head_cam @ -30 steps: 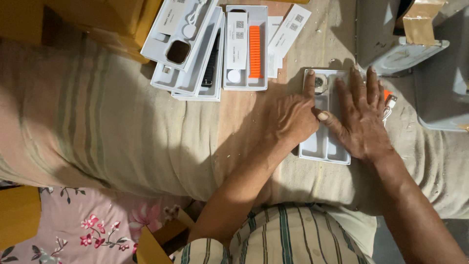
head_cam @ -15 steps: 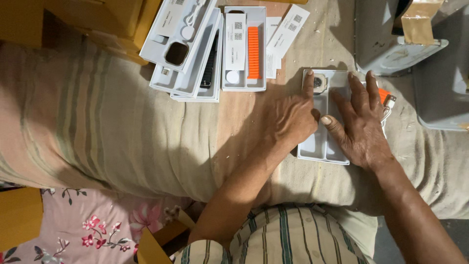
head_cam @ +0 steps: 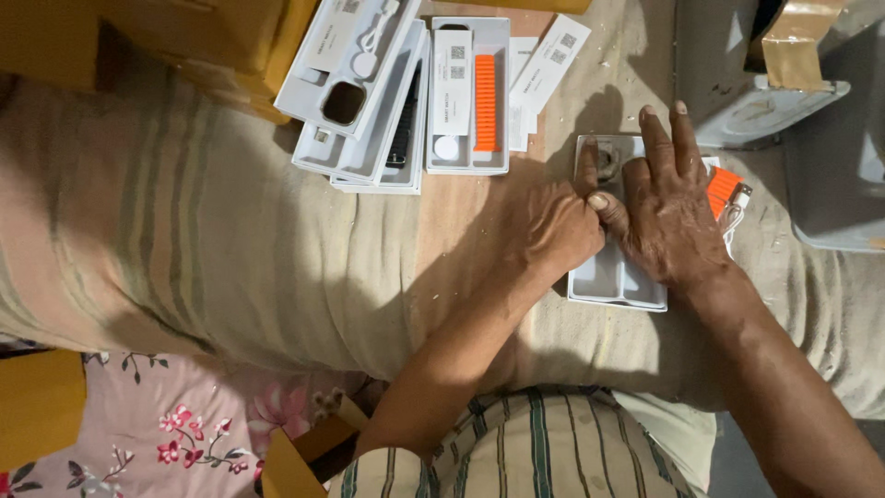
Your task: The person seals a small cardboard box with packing tape, then opens a white product box and arranges a smartwatch, orange strap, and charging cable into the tray. The person uses a tape dispenser to apply tape and places the sealed box aside.
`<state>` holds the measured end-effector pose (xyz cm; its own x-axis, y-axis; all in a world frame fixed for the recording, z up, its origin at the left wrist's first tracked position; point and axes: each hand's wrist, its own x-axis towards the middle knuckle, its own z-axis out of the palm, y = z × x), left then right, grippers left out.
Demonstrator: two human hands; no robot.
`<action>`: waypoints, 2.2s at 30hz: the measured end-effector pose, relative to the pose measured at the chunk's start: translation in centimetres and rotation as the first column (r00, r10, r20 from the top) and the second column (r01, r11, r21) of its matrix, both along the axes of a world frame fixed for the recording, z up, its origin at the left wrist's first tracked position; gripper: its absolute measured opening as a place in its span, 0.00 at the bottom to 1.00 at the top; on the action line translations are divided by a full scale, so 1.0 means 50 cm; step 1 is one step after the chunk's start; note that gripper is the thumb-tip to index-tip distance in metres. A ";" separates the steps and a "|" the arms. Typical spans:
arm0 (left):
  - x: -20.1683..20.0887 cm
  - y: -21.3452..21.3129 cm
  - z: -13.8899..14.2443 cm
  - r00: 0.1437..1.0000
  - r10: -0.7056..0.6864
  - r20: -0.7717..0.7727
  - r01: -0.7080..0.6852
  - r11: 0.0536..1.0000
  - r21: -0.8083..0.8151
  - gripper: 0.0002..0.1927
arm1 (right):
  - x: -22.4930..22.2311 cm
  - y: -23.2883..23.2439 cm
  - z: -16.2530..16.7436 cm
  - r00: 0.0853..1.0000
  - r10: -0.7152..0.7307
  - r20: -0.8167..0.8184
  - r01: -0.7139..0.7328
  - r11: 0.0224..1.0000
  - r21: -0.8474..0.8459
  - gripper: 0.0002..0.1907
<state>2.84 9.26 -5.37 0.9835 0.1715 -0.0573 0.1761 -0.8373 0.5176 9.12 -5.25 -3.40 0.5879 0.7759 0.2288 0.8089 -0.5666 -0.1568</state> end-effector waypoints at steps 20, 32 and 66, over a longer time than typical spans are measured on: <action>-0.055 0.016 0.062 1.000 0.009 -0.019 -0.008 0.998 0.059 0.40 | -0.059 -0.039 -0.011 0.989 -0.030 -0.143 0.061 0.973 0.223 0.26; -0.024 -0.068 0.053 0.985 -0.102 0.137 0.063 0.964 0.260 0.54 | -0.097 -0.098 0.022 0.969 -0.046 -0.242 0.192 0.755 0.627 0.19; 0.065 -0.162 0.002 0.970 -0.047 0.237 -0.025 0.956 0.294 0.35 | -0.066 -0.178 0.019 0.960 -0.162 -0.230 0.281 0.571 0.771 0.08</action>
<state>6.09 1.15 -5.27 0.9637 0.1342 0.2307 0.0677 -0.9590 0.2753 5.84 -14.17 -2.46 0.7837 0.1638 0.5992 0.6160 -0.3288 -0.7158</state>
